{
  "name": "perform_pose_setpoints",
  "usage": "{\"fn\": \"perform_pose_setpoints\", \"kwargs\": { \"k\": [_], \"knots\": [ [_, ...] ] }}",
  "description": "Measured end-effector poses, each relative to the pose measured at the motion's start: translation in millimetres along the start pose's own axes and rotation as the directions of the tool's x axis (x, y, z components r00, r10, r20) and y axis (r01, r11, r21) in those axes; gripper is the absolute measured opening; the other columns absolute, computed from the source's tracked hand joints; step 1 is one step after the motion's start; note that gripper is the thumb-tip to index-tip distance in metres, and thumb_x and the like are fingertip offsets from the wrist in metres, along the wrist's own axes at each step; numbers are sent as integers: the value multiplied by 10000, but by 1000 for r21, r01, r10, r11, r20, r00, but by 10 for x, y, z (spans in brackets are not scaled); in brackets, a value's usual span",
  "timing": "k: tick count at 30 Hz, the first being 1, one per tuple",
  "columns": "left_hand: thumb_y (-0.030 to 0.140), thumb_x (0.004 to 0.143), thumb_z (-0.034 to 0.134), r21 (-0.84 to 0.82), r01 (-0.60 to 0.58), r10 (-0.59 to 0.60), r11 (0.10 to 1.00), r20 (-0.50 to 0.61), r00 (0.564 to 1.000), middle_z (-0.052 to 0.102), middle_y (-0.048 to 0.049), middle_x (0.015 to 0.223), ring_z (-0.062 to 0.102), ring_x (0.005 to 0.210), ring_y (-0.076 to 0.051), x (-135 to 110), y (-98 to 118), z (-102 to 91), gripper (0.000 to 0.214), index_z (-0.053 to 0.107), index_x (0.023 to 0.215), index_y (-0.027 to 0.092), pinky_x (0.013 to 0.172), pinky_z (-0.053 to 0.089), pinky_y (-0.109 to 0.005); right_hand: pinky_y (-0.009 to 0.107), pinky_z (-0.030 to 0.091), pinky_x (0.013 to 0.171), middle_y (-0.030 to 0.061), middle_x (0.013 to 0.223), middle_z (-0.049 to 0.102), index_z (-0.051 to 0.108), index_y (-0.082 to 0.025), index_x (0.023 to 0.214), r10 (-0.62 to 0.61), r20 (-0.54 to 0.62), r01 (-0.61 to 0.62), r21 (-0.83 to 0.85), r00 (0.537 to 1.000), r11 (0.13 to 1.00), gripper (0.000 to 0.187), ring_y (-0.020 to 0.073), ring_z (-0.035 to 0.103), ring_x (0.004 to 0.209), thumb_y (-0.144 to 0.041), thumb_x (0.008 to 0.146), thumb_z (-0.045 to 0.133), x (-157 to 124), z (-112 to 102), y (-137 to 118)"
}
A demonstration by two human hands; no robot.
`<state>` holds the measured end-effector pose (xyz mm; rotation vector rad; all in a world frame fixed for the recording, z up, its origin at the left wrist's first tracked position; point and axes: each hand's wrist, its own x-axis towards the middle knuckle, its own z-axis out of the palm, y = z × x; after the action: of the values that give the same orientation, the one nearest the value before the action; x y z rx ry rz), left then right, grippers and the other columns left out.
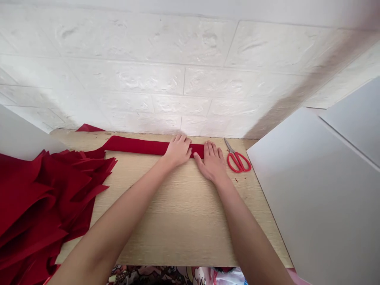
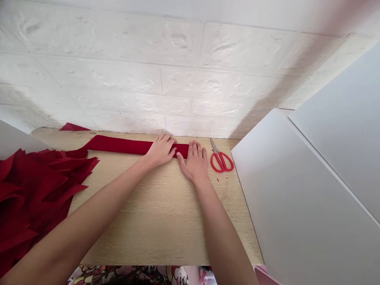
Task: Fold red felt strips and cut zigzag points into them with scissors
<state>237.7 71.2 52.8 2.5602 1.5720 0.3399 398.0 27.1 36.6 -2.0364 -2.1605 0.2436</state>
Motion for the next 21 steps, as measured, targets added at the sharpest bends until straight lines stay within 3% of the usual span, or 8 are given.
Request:
{"fn": "perform_pose_setpoints", "kwargs": {
  "k": [2,5,8,12,18,21],
  "knots": [
    [277,973,474,-22,8,-9,1000,-37,999,590,-173,1297,511,1254,-341,-3,-42,64,321,624,1214,126,1087,420,-489,512,156,1267,212,1671,268,273,-4,1591,-8,-61,10,43,998,999,811,315,226,1566,-578,1019,264,3,29,31],
    [286,944,518,-82,16,-25,996,-110,994,608,-159,1212,521,1176,-342,-26,-90,143,279,628,1155,139,1052,435,-504,536,275,1214,237,1648,315,285,-21,1579,64,-243,-30,141,968,990,755,339,300,1524,-525,1017,306,3,37,101],
    [277,920,544,-120,19,-37,993,-148,988,610,-155,1164,524,1138,-342,-29,-108,191,239,630,1103,149,1040,435,-524,539,367,1145,264,1497,508,465,-3,1459,157,-379,-84,203,912,976,610,369,438,1397,-396,1010,342,-1,23,184],
    [262,902,561,-172,24,-48,985,-136,990,614,-144,1179,529,1148,-339,-11,-113,192,203,629,1065,161,1029,442,-523,529,436,1063,236,1286,652,675,-56,1198,139,-409,-74,170,902,983,409,374,528,1234,-277,961,425,3,40,246],
    [199,876,561,-277,-12,-30,961,-146,989,687,-100,1079,565,1171,-315,-12,-127,145,76,576,950,192,1033,433,-507,524,452,1035,192,1169,703,694,-130,1066,103,-453,6,233,886,973,298,348,557,1161,-304,939,488,48,71,245],
    [196,877,556,-317,-9,-37,948,-138,990,690,-98,1077,602,1118,-297,-23,-136,134,104,552,981,196,1014,443,-490,505,486,974,167,1057,723,661,-167,978,162,-453,9,351,877,936,227,323,606,1071,-322,921,507,54,50,263]
  ]
}}
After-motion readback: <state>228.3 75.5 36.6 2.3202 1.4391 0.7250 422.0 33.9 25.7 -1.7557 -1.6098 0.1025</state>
